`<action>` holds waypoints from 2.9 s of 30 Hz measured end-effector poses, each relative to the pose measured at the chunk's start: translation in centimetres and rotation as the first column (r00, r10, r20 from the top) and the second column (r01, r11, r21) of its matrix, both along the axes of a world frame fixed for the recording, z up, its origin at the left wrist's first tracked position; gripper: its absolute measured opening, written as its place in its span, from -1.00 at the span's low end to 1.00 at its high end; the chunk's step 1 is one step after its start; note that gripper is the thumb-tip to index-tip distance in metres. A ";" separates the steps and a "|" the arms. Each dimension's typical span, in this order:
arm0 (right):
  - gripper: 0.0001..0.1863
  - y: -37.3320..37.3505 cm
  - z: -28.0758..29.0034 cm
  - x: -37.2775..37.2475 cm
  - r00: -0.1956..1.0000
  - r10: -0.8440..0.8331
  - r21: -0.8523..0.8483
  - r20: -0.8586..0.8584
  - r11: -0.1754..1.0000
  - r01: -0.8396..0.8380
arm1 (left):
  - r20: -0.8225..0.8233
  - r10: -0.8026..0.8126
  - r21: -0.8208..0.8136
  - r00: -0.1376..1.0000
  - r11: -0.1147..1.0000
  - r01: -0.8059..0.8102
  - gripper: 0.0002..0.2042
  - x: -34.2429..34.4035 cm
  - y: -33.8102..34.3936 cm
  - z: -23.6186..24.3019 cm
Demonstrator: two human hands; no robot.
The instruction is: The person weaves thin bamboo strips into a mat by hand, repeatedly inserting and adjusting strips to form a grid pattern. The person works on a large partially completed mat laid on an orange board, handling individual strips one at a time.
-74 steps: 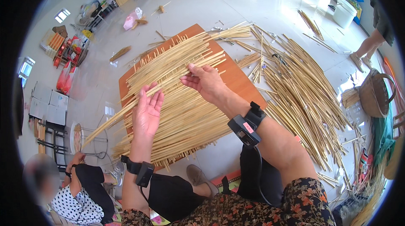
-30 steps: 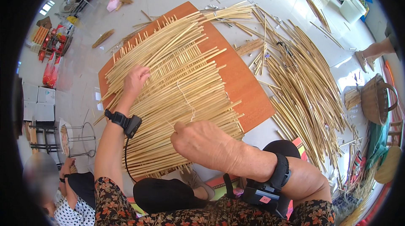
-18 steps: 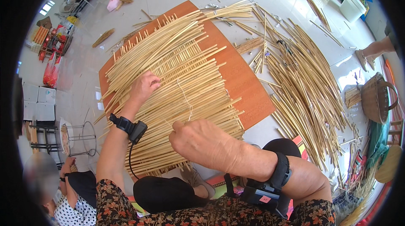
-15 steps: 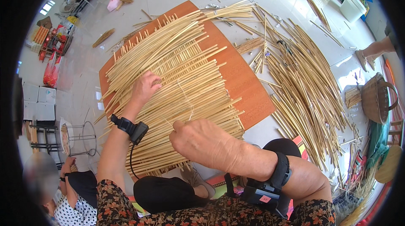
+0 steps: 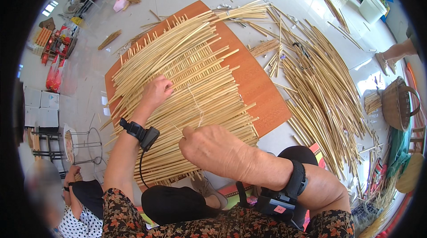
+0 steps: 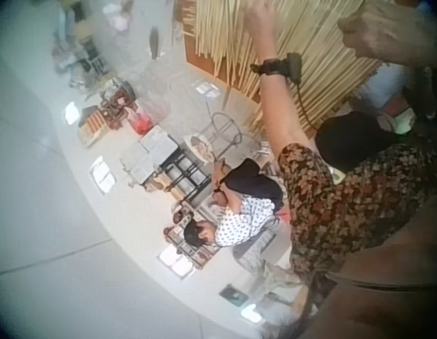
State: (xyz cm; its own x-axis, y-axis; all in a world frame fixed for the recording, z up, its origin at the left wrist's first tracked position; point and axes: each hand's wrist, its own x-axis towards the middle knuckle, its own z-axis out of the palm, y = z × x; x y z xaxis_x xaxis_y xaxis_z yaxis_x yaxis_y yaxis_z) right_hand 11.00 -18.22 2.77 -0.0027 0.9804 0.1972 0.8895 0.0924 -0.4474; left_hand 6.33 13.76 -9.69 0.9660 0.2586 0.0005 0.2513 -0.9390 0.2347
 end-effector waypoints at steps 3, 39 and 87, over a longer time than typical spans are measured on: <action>-0.91 0.0 0.2 0.0 1.000 0.010 0.016 -0.006 1.000 -0.010 | -0.008 -0.021 0.043 1.000 0.999 0.021 -0.95 0.0 0.7 -0.6; -0.60 -3.0 2.0 0.8 0.454 0.111 0.184 -0.884 0.975 0.121 | -0.155 0.959 -0.837 0.236 -0.254 0.485 -0.89 -17.8 -0.7 8.4; -0.82 1.1 -1.8 5.7 -0.272 0.205 -0.029 -0.940 0.747 0.664 | 0.335 0.938 -0.862 0.094 0.264 0.433 -0.81 -29.4 12.6 9.1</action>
State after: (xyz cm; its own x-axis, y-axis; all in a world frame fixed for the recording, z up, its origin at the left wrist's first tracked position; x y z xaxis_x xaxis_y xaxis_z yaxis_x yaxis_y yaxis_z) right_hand 16.67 -17.08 0.99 0.7890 0.6074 -0.0924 -0.4920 0.5346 -0.6871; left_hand -23.11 26.33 -0.62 0.2025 0.9741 0.1001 -0.5930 0.0407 0.8041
